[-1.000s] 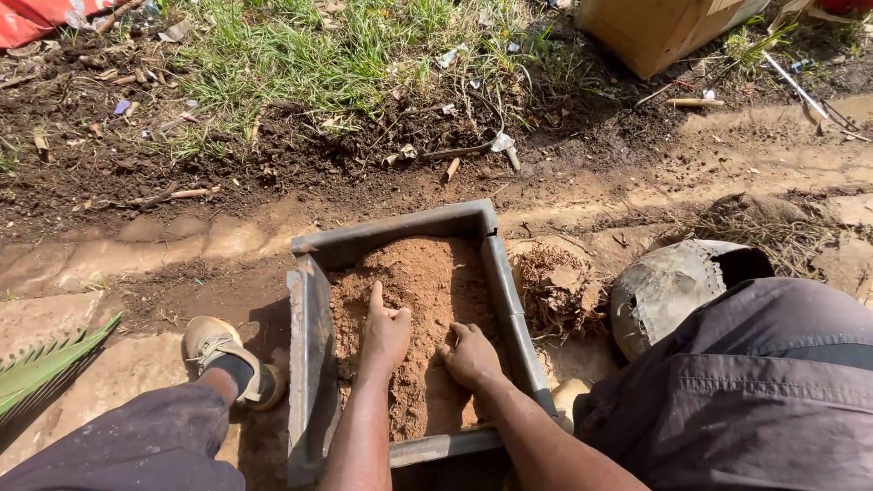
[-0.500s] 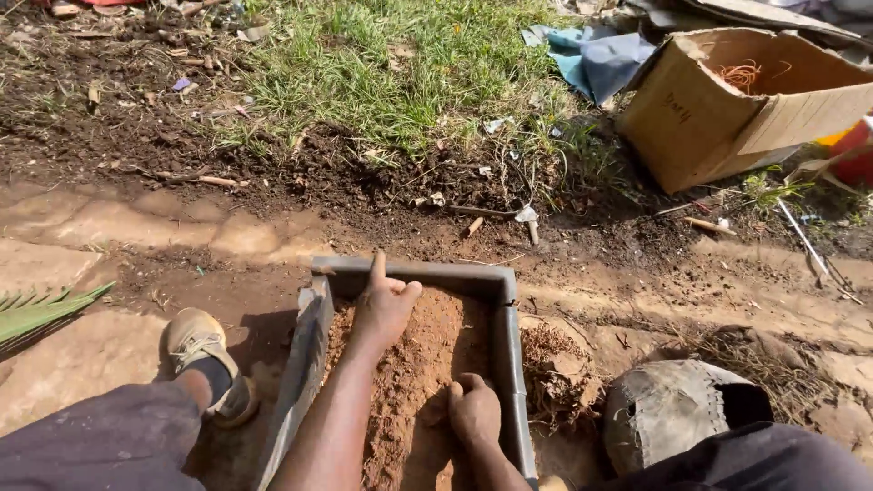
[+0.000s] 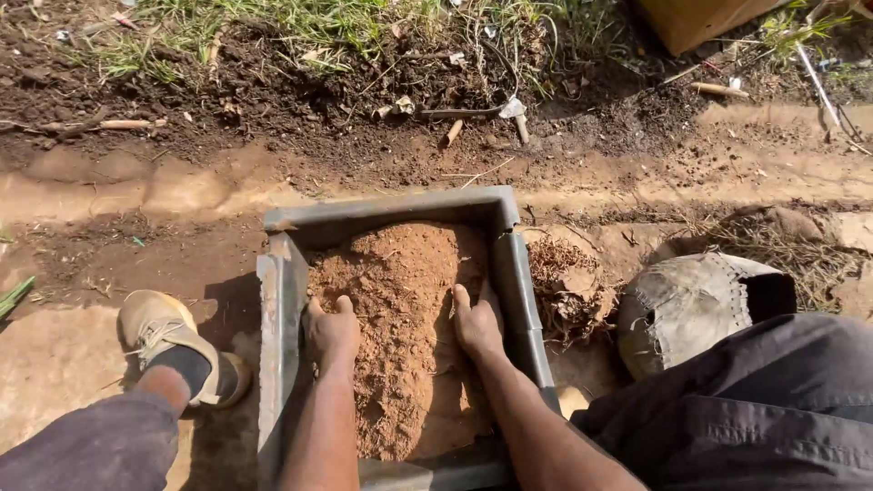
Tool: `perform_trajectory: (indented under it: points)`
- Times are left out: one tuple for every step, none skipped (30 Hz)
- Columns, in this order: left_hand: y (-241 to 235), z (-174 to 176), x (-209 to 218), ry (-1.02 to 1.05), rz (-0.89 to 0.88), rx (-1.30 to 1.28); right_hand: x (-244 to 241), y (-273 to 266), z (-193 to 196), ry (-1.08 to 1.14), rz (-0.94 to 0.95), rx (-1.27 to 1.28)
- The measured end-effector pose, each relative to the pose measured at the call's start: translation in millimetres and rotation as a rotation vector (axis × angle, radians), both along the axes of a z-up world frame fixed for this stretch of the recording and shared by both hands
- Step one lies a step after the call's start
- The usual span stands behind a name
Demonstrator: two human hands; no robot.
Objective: Breaking up clumps of dry soil by hand in a plastic container
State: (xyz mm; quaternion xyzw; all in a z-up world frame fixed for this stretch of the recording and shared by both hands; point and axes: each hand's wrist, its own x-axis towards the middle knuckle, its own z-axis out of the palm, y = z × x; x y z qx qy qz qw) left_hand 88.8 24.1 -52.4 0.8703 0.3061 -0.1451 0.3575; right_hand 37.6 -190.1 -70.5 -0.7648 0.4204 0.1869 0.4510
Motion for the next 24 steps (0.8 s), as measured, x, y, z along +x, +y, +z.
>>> perform_trajectory:
  points:
    - [-2,3,3,-0.022,0.012,-0.014,4,1,7,0.027,-0.014,0.050]
    - [0,5,1,-0.037,0.026,-0.023,4,5,12,0.059,-0.026,0.106]
    - [-3,-5,8,-0.025,0.004,-0.023,6,2,26,0.069,-0.049,0.106]
    - [0,-14,14,-0.012,0.059,-0.050,11,4,39,0.080,-0.032,0.138]
    - [5,-22,20,0.001,0.114,-0.076,16,7,53,0.090,-0.015,0.170]
    - [11,-28,23,0.006,0.116,-0.069,19,6,47,0.096,-0.013,0.176]
    - [18,-34,26,0.039,0.094,-0.106,21,5,41,0.120,-0.018,0.192]
    - [25,-38,30,0.065,0.072,-0.144,25,5,35,0.135,-0.022,0.207]
    - [27,-47,29,0.063,0.074,-0.138,26,2,26,0.134,-0.019,0.213]
    - [30,-53,30,0.080,0.066,-0.183,28,1,17,0.135,-0.032,0.238]
    - [34,-59,29,0.096,0.058,-0.228,29,-1,9,0.137,-0.045,0.263]
    - [35,-65,30,0.091,0.044,-0.224,30,1,-12,0.128,-0.057,0.267]
    - [36,-72,30,0.109,0.009,-0.226,30,2,-32,0.079,-0.056,0.291]
    - [30,-80,25,0.138,-0.027,-0.237,26,-4,-52,0.038,-0.059,0.303]
    - [19,-72,20,0.142,-0.043,-0.244,26,4,-47,0.038,-0.075,0.296]
    - [14,-62,18,0.114,-0.015,-0.337,33,18,-42,-0.029,-0.025,0.318]
    - [11,-51,14,0.086,0.012,-0.431,38,33,-36,-0.097,0.025,0.338]
    - [15,-51,9,0.076,0.012,-0.423,41,38,-51,-0.107,0.028,0.346]
    - [20,-51,5,0.066,0.062,-0.450,43,44,-64,-0.148,-0.037,0.367]
    - [17,-53,1,0.060,0.104,-0.490,46,43,-78,-0.189,-0.109,0.375]
    - [7,-22,2,0.053,0.096,-0.494,48,44,-50,-0.199,-0.114,0.372]
    - [0,9,-4,0.081,0.109,-0.532,45,49,-23,-0.186,-0.055,0.240]
    - [-5,39,-11,0.109,0.122,-0.571,41,54,4,-0.173,0.003,0.107]
    - [-26,91,-12,0.106,0.127,-0.569,37,56,25,-0.174,0.008,0.110]
